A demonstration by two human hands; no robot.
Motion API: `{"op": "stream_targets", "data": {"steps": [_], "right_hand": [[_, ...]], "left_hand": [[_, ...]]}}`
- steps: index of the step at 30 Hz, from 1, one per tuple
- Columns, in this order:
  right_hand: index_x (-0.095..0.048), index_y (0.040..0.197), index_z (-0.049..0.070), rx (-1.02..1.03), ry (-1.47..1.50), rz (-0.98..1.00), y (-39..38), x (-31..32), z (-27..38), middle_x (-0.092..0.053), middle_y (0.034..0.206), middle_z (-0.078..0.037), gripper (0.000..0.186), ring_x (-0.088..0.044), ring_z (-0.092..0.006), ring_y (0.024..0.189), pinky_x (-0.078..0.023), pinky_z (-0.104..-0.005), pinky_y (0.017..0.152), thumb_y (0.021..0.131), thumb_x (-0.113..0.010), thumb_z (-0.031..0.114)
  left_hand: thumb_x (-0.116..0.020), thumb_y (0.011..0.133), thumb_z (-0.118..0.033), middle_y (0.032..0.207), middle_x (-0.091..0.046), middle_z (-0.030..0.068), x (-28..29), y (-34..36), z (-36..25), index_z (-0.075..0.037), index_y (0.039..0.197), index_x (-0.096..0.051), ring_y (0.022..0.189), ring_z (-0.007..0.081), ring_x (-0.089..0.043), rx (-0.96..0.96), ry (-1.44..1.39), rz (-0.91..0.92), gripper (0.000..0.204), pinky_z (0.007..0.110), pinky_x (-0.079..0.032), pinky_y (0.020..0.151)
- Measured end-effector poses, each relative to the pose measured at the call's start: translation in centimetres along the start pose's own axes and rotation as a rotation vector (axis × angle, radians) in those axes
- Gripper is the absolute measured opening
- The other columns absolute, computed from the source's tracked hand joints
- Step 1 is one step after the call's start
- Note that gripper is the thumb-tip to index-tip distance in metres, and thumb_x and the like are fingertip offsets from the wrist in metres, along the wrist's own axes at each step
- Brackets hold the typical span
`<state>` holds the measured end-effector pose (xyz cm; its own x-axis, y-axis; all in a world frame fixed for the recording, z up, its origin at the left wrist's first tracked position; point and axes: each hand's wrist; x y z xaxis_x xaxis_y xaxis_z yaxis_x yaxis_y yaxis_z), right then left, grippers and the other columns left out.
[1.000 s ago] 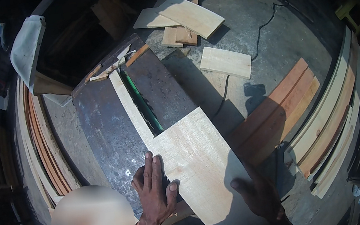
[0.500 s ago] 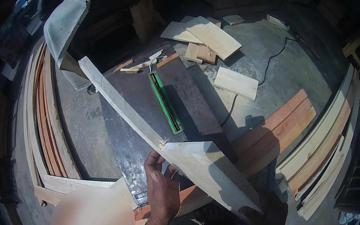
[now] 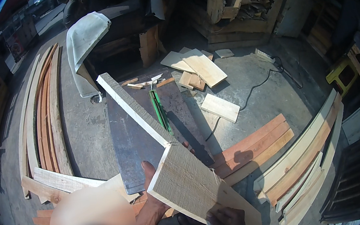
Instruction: The person uses a table saw to cut a long wooden plank into smaller pieces. They measure and mark the wood with a tape measure and pencil, then guide the plank through the saw blade to make precise cuts.
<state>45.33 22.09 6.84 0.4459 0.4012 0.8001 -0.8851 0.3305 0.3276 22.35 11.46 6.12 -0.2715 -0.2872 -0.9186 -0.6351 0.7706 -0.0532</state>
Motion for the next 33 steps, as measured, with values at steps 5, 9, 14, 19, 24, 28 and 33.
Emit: {"op": "stream_targets", "data": {"steps": [5,9,14,19,24,28,33], "right_hand": [[-0.071,0.129,0.006,0.114,0.03,0.1,-0.1,0.6,-1.2,-0.06,0.138,-0.022,0.051,-0.057,-0.0451,0.126,-0.044,-0.0541,0.108,0.081,-0.082,0.016],[-0.063,0.135,-0.001,0.331,0.039,0.233,1.3,0.9,-4.0,-0.069,0.119,-0.02,0.065,-0.068,-0.0382,0.111,-0.058,-0.0434,0.088,0.083,-0.088,0.03],[-0.056,0.14,-0.007,0.004,-0.031,-0.173,2.7,0.6,-6.7,-0.07,0.122,-0.023,0.073,-0.071,-0.0349,0.112,-0.058,-0.0404,0.091,0.083,-0.087,0.027],[-0.061,0.129,-0.007,-0.319,0.567,0.21,2.9,0.7,-7.7,-0.071,0.107,-0.021,0.064,-0.072,-0.0309,0.096,-0.057,-0.0389,0.086,0.084,-0.088,0.029],[-0.063,0.127,-0.005,-0.373,0.436,0.19,1.2,1.4,-6.5,-0.073,0.106,-0.023,0.065,-0.074,-0.0329,0.095,-0.057,-0.0402,0.084,0.085,-0.087,0.038],[-0.063,0.131,-0.003,-0.268,0.346,0.179,1.1,2.6,-6.3,-0.072,0.114,-0.024,0.066,-0.074,-0.0397,0.101,-0.058,-0.0426,0.086,0.087,-0.084,0.042],[-0.061,0.137,-0.001,-0.172,0.321,0.211,1.5,4.6,-6.5,-0.073,0.115,-0.024,0.065,-0.074,-0.0394,0.101,-0.059,-0.0441,0.086,0.091,-0.08,0.041]], "left_hand": [[-0.061,0.085,-0.078,0.167,-0.033,0.0128,0.0,0.2,0.4,-0.011,0.166,-0.021,0.152,0.0317,-0.034,-0.018,0.06,0.069,0.113,0.055,-0.03,0.126],[-0.073,0.08,-0.065,0.169,-0.028,0.0175,-0.4,-0.3,0.4,-0.01,0.166,-0.02,0.155,0.0352,-0.031,0.093,-0.031,0.205,0.115,0.053,-0.026,0.128],[-0.08,0.071,-0.066,0.162,-0.034,0.0265,-1.7,-1.1,1.6,-0.004,0.162,-0.024,0.153,0.0422,-0.033,0.177,0.135,0.225,0.124,0.057,-0.024,0.129],[-0.077,0.082,-0.054,0.152,-0.05,0.0257,-1.1,-1.0,0.2,0.003,0.156,-0.04,0.144,0.0332,-0.048,0.218,0.417,0.292,0.101,0.045,-0.036,0.12],[-0.087,0.08,-0.054,0.11,-0.076,0.0163,0.5,-1.4,-4.4,0.006,0.128,-0.069,0.097,0.0198,-0.072,0.088,0.978,0.217,0.079,0.029,-0.054,0.083],[-0.093,0.079,-0.026,0.098,-0.079,0.017,-2.2,-2.5,-3.7,0.008,0.113,-0.074,0.08,0.0211,-0.075,-0.091,0.856,0.04,0.051,0.033,-0.06,0.076],[-0.097,0.068,-0.04,0.102,-0.079,0.0128,-4.6,-1.9,-3.0,0.0,0.116,-0.072,0.089,0.0222,-0.076,-0.05,0.901,0.015,0.067,0.038,-0.06,0.082]]}}
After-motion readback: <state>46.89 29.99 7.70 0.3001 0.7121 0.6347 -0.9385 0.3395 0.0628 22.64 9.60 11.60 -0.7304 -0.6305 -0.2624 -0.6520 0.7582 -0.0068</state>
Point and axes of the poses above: each hand's wrist, its own y-axis towards the middle knuckle, its own x-axis out of the back of the hand, z = x × y
